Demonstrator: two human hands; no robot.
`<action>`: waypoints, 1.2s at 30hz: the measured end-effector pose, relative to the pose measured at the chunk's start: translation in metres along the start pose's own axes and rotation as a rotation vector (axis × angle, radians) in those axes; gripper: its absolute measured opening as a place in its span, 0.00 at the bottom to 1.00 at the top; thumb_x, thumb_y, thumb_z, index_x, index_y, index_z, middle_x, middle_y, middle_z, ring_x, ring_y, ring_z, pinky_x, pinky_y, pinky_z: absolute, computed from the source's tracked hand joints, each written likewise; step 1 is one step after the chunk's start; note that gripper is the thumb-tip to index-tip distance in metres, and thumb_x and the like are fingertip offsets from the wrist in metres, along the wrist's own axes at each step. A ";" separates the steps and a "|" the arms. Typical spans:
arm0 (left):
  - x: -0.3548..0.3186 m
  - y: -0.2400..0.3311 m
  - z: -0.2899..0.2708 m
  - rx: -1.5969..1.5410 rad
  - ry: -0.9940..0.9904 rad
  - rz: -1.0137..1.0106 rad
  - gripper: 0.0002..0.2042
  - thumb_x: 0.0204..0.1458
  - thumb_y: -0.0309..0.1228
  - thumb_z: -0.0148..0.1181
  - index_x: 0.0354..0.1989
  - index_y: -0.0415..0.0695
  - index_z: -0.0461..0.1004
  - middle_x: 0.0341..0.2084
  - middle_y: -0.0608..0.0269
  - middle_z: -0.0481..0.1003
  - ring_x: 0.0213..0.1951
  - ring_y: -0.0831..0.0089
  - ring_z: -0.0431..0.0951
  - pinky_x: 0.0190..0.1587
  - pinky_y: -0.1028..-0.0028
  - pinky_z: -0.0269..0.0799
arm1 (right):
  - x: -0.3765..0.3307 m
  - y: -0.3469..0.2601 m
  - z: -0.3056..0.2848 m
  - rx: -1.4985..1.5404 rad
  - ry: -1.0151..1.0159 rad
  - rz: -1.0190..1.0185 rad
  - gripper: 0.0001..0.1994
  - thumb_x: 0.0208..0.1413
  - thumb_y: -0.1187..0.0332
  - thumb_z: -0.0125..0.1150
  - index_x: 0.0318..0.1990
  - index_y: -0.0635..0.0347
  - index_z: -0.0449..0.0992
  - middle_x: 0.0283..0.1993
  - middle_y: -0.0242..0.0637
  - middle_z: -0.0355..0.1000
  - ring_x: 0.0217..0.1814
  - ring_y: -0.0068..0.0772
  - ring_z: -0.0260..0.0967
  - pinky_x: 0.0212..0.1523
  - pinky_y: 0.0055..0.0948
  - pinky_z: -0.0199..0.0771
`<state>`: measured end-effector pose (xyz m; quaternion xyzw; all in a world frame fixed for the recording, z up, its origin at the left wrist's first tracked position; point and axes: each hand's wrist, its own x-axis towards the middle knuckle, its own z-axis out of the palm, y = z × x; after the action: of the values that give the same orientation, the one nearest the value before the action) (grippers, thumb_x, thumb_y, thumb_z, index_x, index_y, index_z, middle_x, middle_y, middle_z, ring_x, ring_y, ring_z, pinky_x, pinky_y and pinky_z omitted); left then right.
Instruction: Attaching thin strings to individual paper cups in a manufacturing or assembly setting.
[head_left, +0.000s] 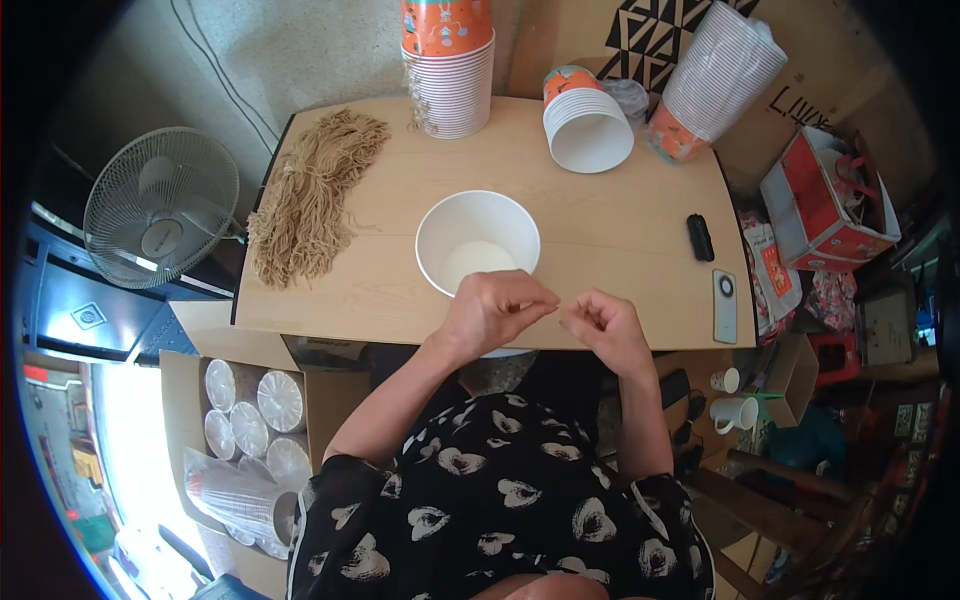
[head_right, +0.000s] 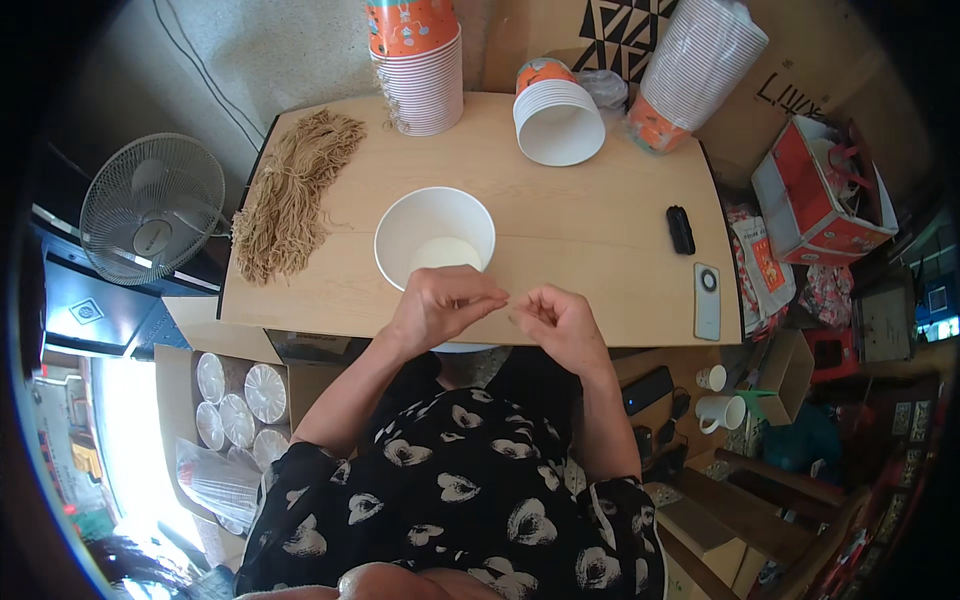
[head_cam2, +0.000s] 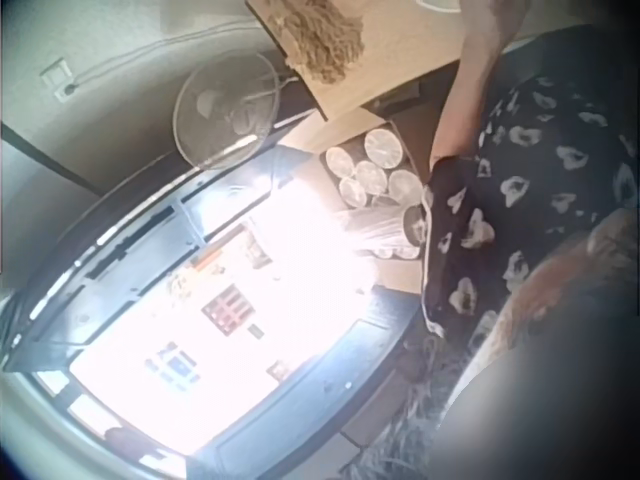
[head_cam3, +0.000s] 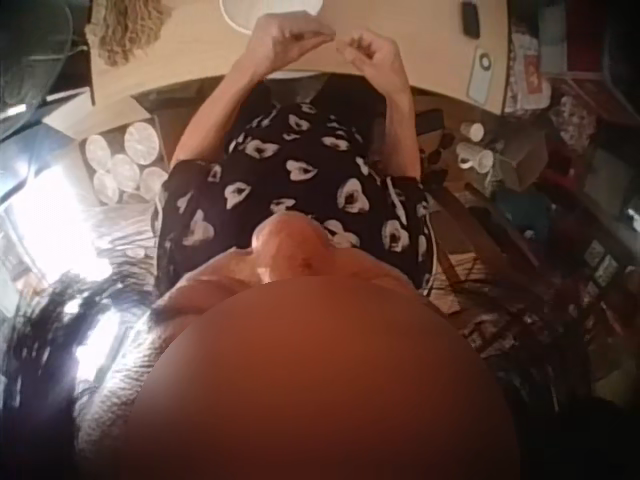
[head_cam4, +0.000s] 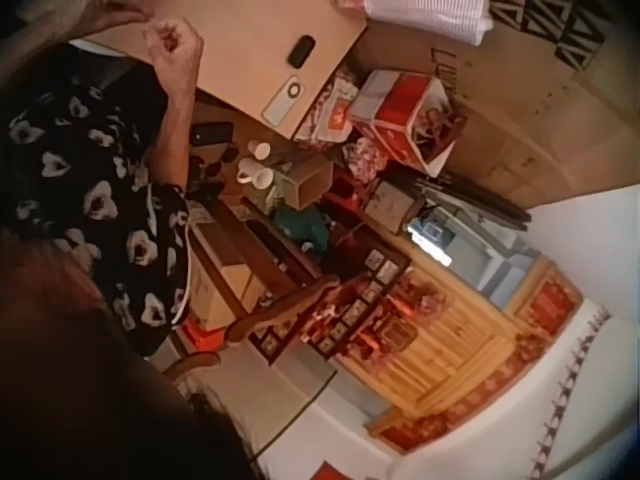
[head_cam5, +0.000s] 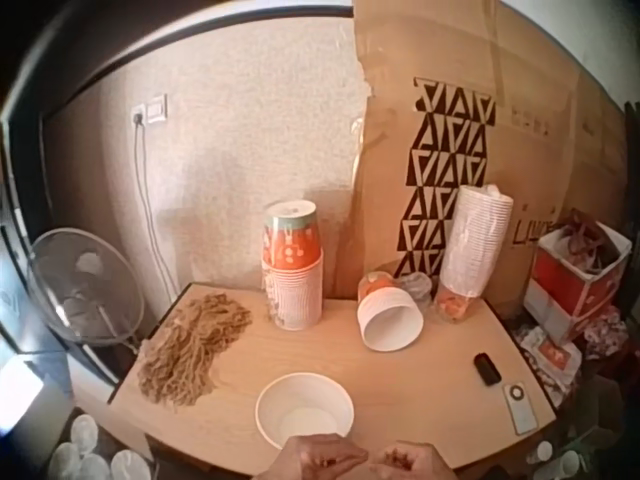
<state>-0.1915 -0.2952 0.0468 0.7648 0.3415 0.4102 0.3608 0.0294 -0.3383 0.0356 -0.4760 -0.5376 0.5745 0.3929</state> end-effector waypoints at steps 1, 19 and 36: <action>0.000 -0.001 0.003 0.087 0.047 0.184 0.04 0.48 0.24 0.71 0.32 0.45 0.85 0.26 0.65 0.82 0.23 0.68 0.78 0.27 0.71 0.75 | -0.006 0.003 -0.008 -0.074 -0.001 0.011 0.03 0.60 0.77 0.65 0.35 0.64 0.76 0.30 0.20 0.70 0.28 0.07 0.60 0.29 0.13 0.61; -0.045 -0.017 0.007 0.354 0.287 0.105 0.05 0.49 0.24 0.68 0.34 0.42 0.79 0.33 0.62 0.82 0.33 0.60 0.82 0.35 0.64 0.78 | -0.051 -0.005 -0.038 0.546 0.044 -0.355 0.07 0.55 0.75 0.63 0.30 0.66 0.70 0.23 0.34 0.62 0.23 0.21 0.56 0.25 0.23 0.56; -0.061 -0.025 -0.042 0.830 0.240 -0.001 0.13 0.46 0.34 0.75 0.41 0.54 0.83 0.33 0.73 0.80 0.58 0.64 0.73 0.64 0.53 0.56 | -0.015 0.016 -0.016 0.929 0.192 -0.129 0.05 0.69 0.71 0.54 0.46 0.59 0.74 0.24 0.23 0.58 0.19 0.13 0.49 0.21 0.17 0.52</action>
<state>-0.2596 -0.3208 0.0197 0.7918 0.5174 0.3241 -0.0196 0.0498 -0.3509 0.0222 -0.2667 -0.2139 0.6819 0.6466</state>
